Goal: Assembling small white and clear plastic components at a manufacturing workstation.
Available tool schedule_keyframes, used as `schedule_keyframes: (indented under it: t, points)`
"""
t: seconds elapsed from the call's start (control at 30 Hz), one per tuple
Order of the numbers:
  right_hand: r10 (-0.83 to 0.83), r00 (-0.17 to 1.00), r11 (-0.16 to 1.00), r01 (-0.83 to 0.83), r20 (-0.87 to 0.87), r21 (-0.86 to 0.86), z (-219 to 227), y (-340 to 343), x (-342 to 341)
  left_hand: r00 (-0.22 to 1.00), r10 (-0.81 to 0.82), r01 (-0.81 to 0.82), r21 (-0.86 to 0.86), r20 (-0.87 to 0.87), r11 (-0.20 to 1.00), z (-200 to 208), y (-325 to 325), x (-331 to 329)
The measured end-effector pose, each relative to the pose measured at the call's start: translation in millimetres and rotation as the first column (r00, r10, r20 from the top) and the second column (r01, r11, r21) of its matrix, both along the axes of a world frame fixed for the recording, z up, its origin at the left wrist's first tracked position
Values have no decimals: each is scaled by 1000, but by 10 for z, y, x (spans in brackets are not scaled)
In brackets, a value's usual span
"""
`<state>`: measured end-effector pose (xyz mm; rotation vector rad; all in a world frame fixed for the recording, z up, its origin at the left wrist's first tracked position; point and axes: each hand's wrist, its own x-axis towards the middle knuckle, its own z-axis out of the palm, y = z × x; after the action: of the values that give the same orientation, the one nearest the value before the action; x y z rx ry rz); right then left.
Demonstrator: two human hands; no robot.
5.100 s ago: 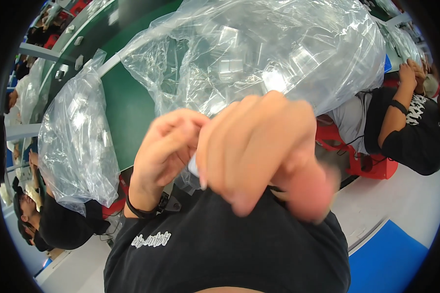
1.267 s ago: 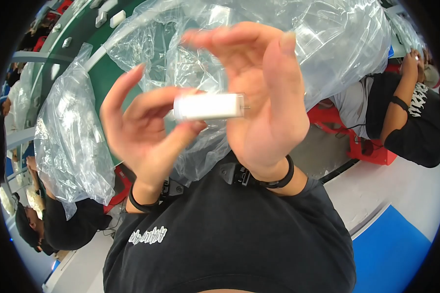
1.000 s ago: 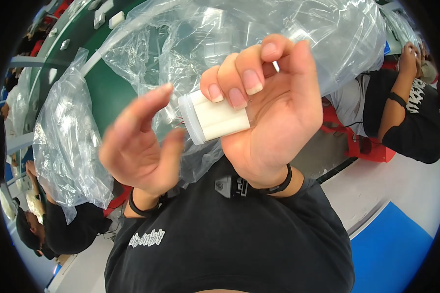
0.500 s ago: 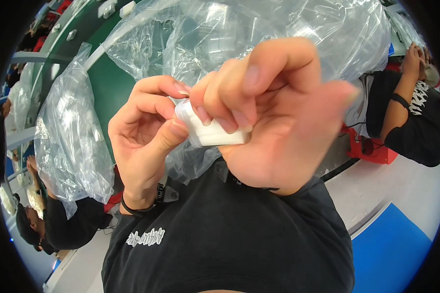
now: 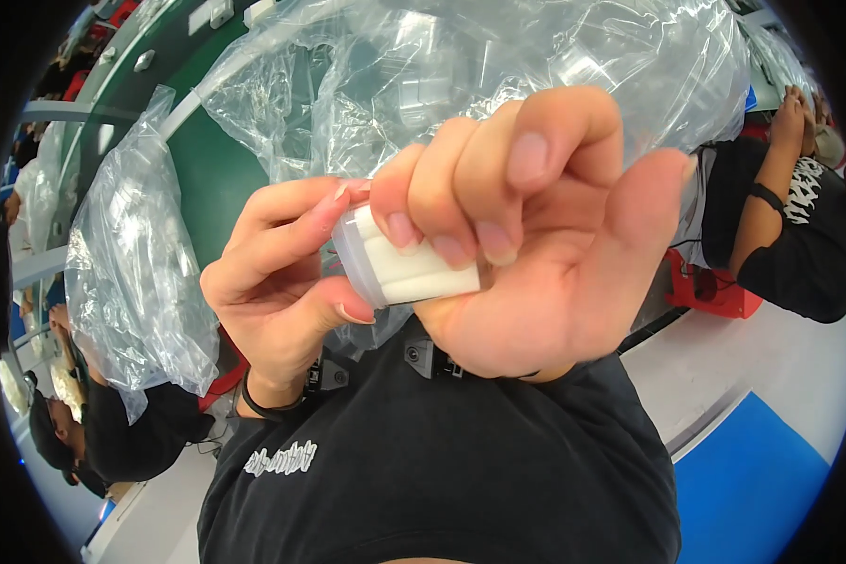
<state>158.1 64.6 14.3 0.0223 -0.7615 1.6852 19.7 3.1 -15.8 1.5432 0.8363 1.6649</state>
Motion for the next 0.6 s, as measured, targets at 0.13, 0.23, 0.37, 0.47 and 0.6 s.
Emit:
schedule_keyframes:
  t: [0.13,0.23,0.37,0.47,0.6]
  points:
    - [-133,988,991,134,76,-1,9,-35,-13,995,72,-70,-42,67,997,-22,76,59]
    - [-134,989,989,137,61,-61,8,-18,-64,995,35,-28,-80,93,996,26,98,12]
    - [-70,997,996,71,-21,44,-80,-10,-99,997,44,-47,-51,-68,998,42,76,-101]
    - [-441,887,898,433,136,84,-22,-113,-305,972,52,-17,-153,227,988,-13,-2,-37]
    - [-742,660,533,470,121,704,-488,69,-4,934,-14,53,-100,357,994,-108,-26,-64]
